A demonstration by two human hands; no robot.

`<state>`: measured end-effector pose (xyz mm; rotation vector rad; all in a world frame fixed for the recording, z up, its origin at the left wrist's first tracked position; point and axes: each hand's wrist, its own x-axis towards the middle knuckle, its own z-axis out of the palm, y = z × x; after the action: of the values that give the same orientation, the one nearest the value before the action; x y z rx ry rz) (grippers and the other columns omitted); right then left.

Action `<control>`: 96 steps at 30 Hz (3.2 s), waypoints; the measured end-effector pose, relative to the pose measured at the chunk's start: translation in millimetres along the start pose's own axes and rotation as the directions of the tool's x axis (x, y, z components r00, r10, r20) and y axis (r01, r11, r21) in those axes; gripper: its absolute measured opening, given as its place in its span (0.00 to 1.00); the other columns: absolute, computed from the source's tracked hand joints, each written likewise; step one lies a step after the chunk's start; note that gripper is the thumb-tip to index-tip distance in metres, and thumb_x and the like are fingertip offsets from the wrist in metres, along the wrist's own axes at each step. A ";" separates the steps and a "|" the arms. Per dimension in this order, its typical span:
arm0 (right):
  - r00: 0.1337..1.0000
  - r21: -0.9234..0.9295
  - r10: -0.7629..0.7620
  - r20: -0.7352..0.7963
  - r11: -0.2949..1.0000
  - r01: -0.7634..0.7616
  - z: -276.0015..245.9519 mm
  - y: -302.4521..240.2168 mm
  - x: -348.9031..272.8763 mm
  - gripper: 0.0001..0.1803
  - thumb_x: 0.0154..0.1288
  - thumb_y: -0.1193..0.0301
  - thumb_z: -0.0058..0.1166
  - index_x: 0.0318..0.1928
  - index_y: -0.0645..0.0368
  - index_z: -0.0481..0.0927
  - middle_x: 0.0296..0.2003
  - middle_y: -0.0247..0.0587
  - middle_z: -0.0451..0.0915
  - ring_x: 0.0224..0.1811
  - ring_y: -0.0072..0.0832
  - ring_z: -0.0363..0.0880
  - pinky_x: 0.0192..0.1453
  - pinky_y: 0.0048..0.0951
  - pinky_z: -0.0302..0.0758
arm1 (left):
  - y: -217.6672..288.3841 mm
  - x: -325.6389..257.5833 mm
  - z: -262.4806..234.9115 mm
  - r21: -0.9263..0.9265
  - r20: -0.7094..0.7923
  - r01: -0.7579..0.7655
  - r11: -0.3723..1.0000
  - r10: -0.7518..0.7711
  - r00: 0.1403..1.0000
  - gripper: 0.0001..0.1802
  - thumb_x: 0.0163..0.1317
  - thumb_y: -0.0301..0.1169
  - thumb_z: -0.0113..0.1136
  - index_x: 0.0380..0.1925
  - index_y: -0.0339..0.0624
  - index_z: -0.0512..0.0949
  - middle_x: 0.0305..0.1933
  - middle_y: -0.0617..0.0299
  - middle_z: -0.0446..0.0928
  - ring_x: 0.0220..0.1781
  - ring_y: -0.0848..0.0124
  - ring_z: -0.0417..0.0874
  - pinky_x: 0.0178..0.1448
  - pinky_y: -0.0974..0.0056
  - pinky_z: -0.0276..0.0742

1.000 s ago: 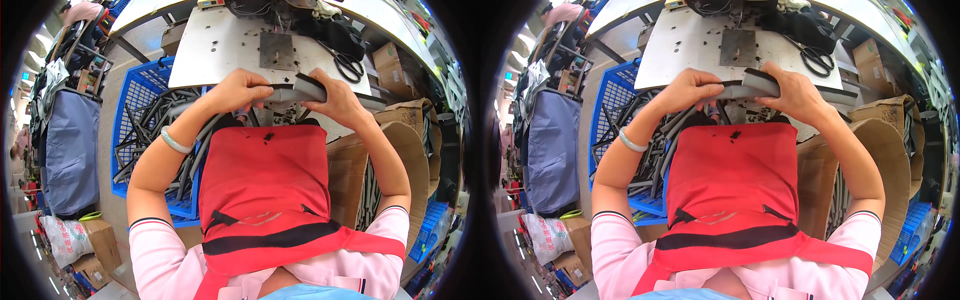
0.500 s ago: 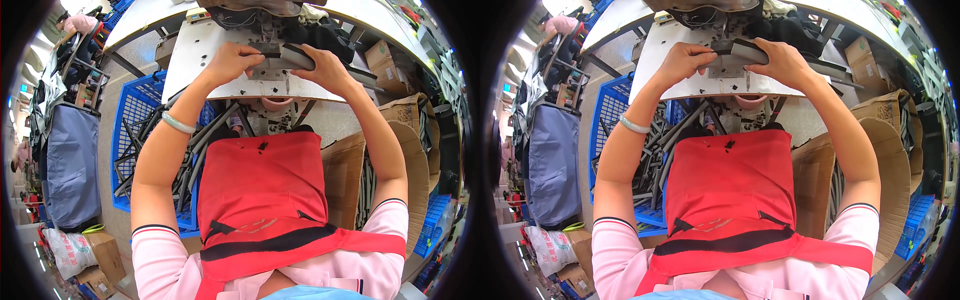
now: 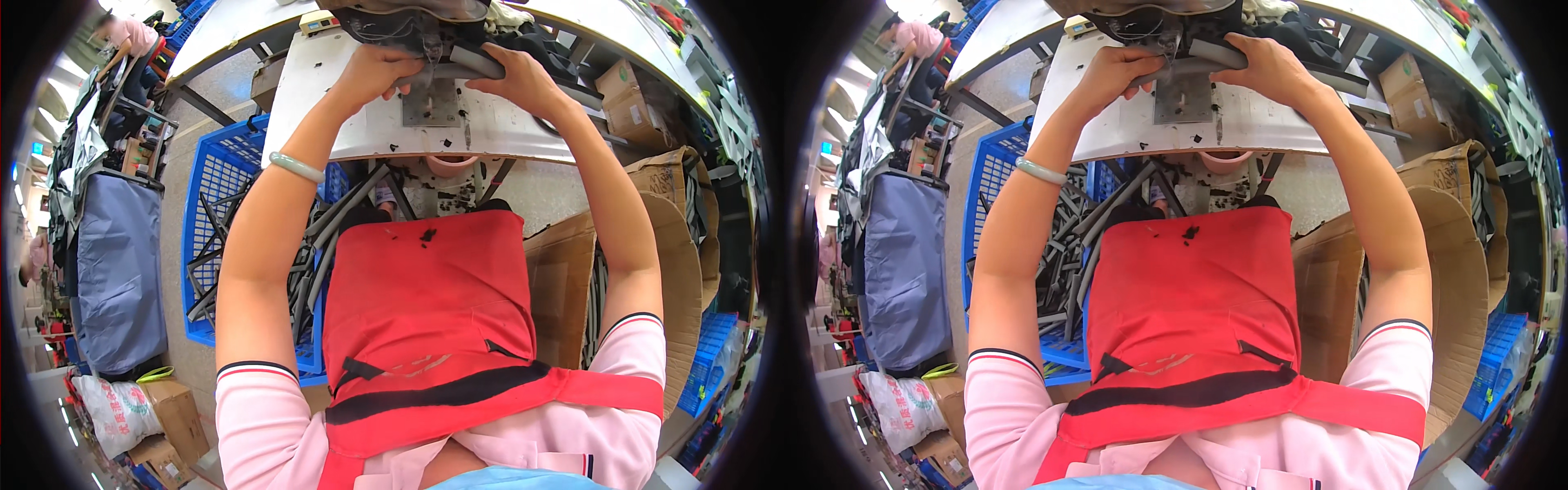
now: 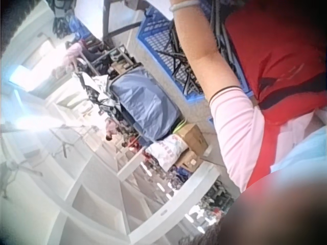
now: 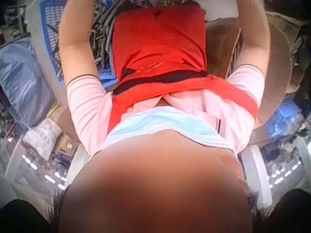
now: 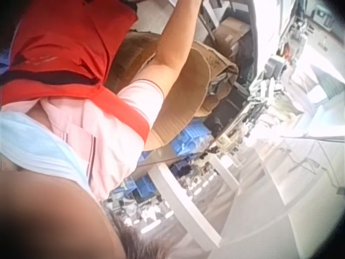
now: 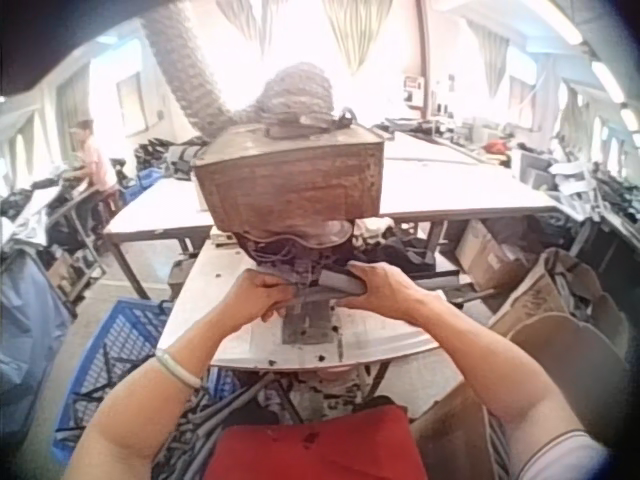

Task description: Feeding foam tubes into an industrial machine and trimming them with scissors.

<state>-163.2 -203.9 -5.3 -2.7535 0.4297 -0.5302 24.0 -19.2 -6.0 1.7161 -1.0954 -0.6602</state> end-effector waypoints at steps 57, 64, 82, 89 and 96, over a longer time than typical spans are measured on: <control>0.998 0.033 0.065 0.020 0.997 -0.065 -31.9 -14.5 -40.0 0.41 0.54 0.60 0.69 0.62 0.70 0.68 0.49 0.59 0.79 0.51 0.42 0.80 0.58 0.34 0.72 | 1.8 -23.8 15.5 -0.030 0.003 -0.002 1.000 0.002 1.000 0.14 0.61 0.36 0.63 0.39 0.36 0.84 0.27 0.65 0.79 0.26 0.80 0.72 0.31 0.72 0.69; 0.998 0.064 -0.015 -0.066 0.998 0.019 -29.2 -3.2 -27.9 0.38 0.56 0.60 0.66 0.61 0.71 0.69 0.44 0.61 0.80 0.47 0.46 0.81 0.54 0.35 0.74 | 5.1 -8.6 10.8 -0.087 0.023 -0.026 0.996 0.028 0.999 0.15 0.62 0.34 0.62 0.41 0.32 0.83 0.27 0.64 0.79 0.25 0.80 0.70 0.30 0.73 0.66; 0.898 -0.476 -0.388 0.207 0.762 0.439 160.5 -124.7 -99.3 0.10 0.59 0.67 0.50 0.37 0.57 0.81 0.34 0.39 0.83 0.44 0.33 0.82 0.51 0.37 0.75 | 22.6 -68.8 81.6 0.205 0.158 -0.337 0.919 0.309 0.938 0.13 0.58 0.36 0.59 0.34 0.38 0.85 0.28 0.51 0.82 0.28 0.60 0.83 0.38 0.58 0.77; 0.902 -0.008 -0.121 0.413 0.991 0.137 -43.6 -90.0 -90.5 0.19 0.52 0.70 0.65 0.43 0.61 0.74 0.34 0.52 0.80 0.42 0.52 0.76 0.49 0.48 0.71 | -61.2 -139.6 32.7 -0.125 0.317 0.266 0.956 -0.215 0.924 0.18 0.68 0.42 0.56 0.44 0.37 0.82 0.31 0.64 0.80 0.30 0.78 0.74 0.36 0.70 0.72; 0.987 0.088 -0.012 0.163 0.996 -0.003 -70.9 -67.8 -90.3 0.25 0.51 0.69 0.67 0.46 0.66 0.72 0.35 0.60 0.78 0.39 0.54 0.75 0.42 0.42 0.71 | -18.0 -103.6 48.6 0.138 0.090 -0.511 0.848 0.503 0.859 0.18 0.68 0.34 0.57 0.55 0.37 0.76 0.37 0.63 0.80 0.33 0.77 0.80 0.40 0.72 0.76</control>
<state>-256.0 -128.0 53.1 -2.6874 0.3524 -0.3125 -55.4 54.6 -46.8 1.4443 -1.5969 -0.2842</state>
